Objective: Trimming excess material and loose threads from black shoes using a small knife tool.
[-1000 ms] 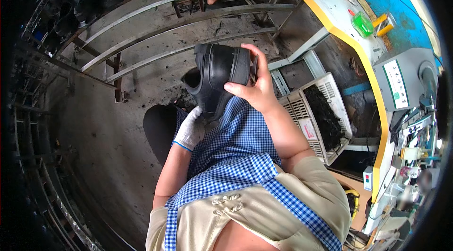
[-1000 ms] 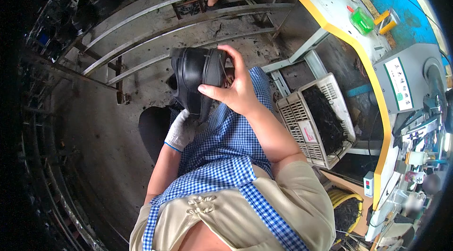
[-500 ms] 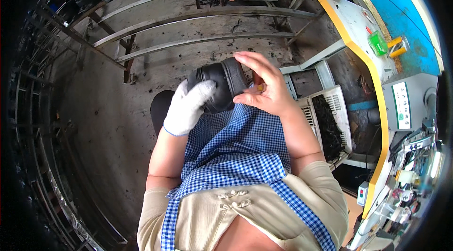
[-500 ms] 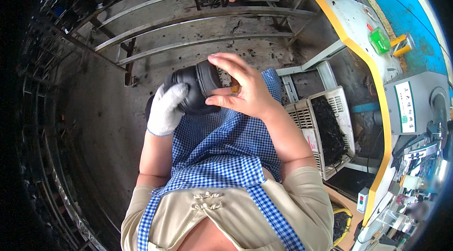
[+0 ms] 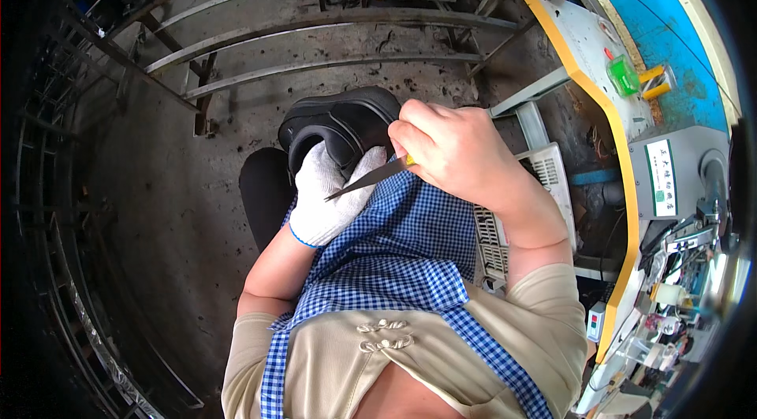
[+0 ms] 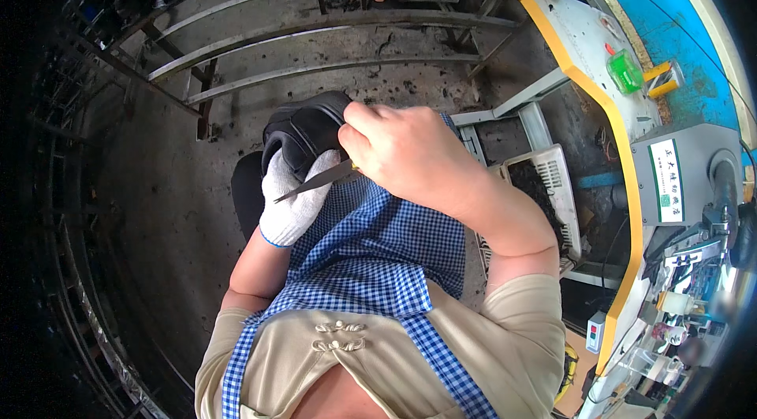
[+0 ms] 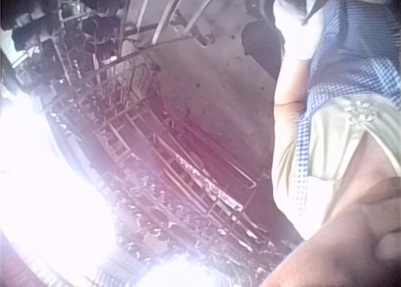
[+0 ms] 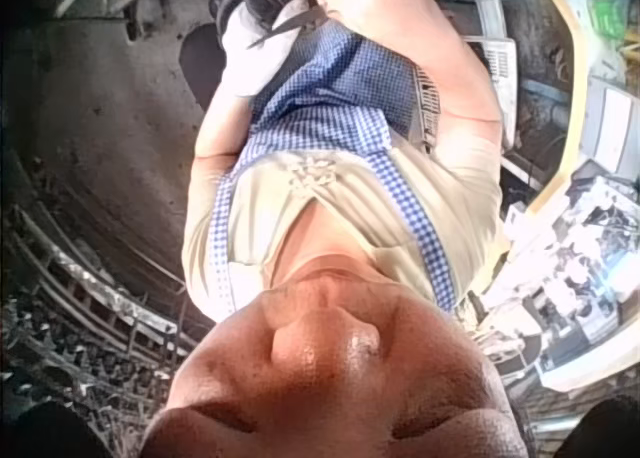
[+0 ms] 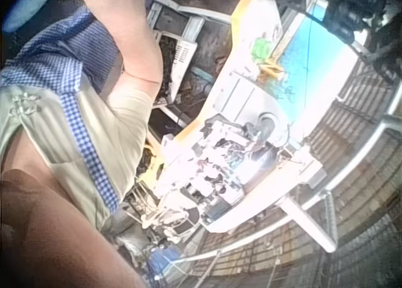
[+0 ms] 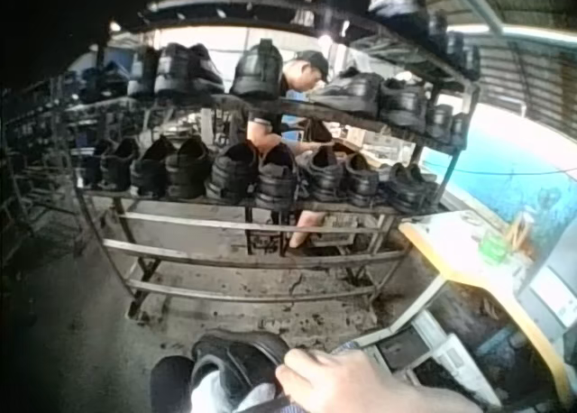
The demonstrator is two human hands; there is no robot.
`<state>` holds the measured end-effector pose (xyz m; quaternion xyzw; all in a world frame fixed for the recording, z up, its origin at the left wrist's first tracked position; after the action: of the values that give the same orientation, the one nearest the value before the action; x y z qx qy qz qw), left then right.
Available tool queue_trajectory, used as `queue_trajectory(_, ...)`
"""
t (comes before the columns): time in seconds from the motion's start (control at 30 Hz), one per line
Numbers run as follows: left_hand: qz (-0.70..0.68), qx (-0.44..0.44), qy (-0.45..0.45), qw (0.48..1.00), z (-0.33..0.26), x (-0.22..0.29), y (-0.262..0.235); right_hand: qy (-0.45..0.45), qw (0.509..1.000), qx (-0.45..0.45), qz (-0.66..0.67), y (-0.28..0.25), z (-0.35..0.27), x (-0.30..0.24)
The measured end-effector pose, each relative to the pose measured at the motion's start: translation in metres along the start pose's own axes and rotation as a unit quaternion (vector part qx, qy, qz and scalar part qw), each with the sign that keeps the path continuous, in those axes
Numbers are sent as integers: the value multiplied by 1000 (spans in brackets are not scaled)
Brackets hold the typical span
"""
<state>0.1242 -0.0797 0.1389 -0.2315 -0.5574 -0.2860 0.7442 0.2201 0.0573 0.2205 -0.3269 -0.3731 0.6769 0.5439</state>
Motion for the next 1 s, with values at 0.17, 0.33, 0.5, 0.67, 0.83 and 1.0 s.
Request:
queue_trajectory(0.17, 40, 11, 37, 998, -1, -8, 0, -15, 996, -51, -64, 12, 3, 1)
queue_trajectory(0.33, -44, -18, -41, 998, -5, -10, 2, 28, 987, 13, 159, 21, -6, 18)
queue_trajectory(0.5, -149, -81, -121, 978, -6, -7, 1, 60, 969, 51, 234, 30, -12, 24)
queue_trajectory(0.67, -154, -45, -82, 984, -5, -3, 1, 17, 987, 15, 157, 24, -20, 7)
queue_trajectory(0.83, -229, 47, -108, 966, 12, -4, -18, 54, 968, -57, 238, 51, -57, 4)
queue_trajectory(1.0, -312, 50, -125, 940, 21, 2, -21, 248, 864, 110, 424, 81, -90, 40)
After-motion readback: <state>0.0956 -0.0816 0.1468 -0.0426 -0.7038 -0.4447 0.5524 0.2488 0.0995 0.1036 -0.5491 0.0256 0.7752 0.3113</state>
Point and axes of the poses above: each hand's wrist, its own z-axis towards the middle knuckle, its own y-axis out of the palm, x = y × z, the point moved 2 cm from there along z, towards the middle knuckle, and after that the axes turned 3 degrees about x, right-handed, at the moved point
